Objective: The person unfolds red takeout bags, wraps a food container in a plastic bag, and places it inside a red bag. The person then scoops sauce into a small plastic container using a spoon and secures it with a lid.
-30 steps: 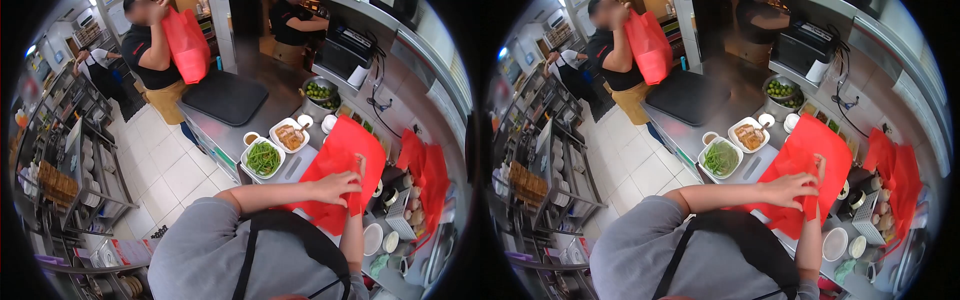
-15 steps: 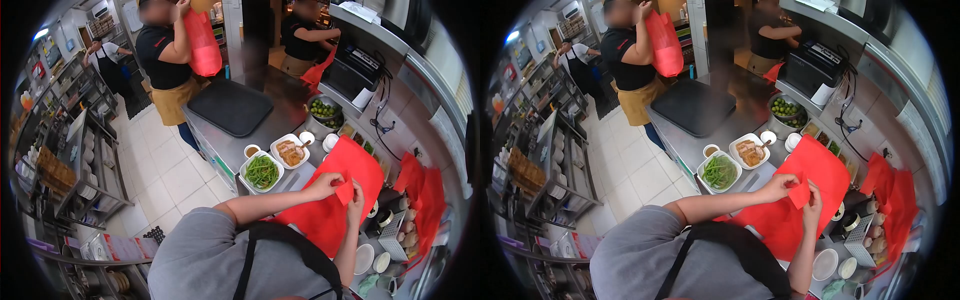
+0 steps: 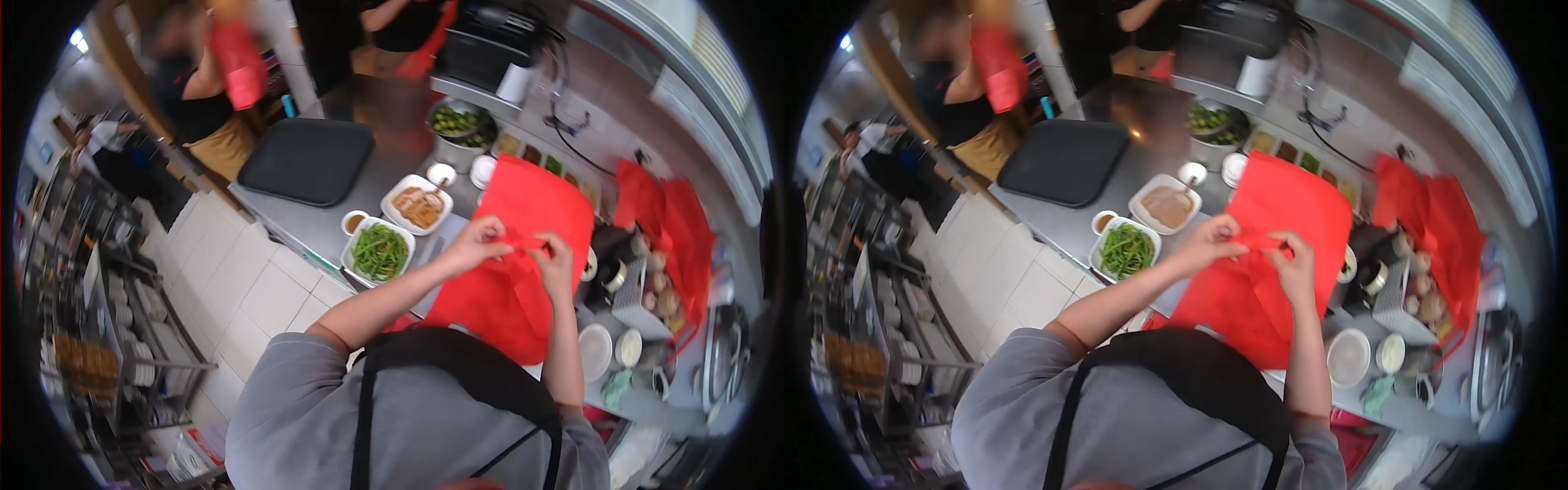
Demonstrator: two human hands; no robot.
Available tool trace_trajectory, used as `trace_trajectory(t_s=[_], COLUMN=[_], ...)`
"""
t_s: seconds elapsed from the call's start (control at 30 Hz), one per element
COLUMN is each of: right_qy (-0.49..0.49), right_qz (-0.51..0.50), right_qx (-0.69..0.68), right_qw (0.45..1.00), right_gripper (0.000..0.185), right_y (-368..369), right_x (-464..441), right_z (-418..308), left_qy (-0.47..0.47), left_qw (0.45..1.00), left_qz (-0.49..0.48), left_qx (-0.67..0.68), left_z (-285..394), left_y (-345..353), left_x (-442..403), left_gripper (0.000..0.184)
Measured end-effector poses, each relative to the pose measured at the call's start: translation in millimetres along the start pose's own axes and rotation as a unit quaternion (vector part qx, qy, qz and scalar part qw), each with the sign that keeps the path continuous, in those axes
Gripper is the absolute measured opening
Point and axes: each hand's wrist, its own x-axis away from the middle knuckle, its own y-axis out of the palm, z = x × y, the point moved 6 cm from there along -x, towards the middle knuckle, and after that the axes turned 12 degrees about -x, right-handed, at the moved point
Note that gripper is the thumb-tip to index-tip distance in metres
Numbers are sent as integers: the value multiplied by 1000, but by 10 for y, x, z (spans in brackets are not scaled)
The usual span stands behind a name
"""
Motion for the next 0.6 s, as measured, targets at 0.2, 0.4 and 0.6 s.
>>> trace_trajectory(t_s=[0.2, 0.4, 0.6], right_qy=[-11, -34, 6], right_qz=[132, 157, 185], right_qx=[-13, 3, -45], right_qw=[991, 987, 982], right_gripper=[11, 8, 9], right_y=[-296, -197, -231], right_x=[-60, -81, -67], right_z=[91, -50, 93], left_qy=[-52, -129, -119], left_qw=[997, 990, 991], left_qz=[-28, -48, -49], left_qx=[-41, -37, -36], left_z=[11, 5, 58], left_y=[-138, 7, 12], left_x=[44, 21, 36], left_gripper=[15, 19, 17])
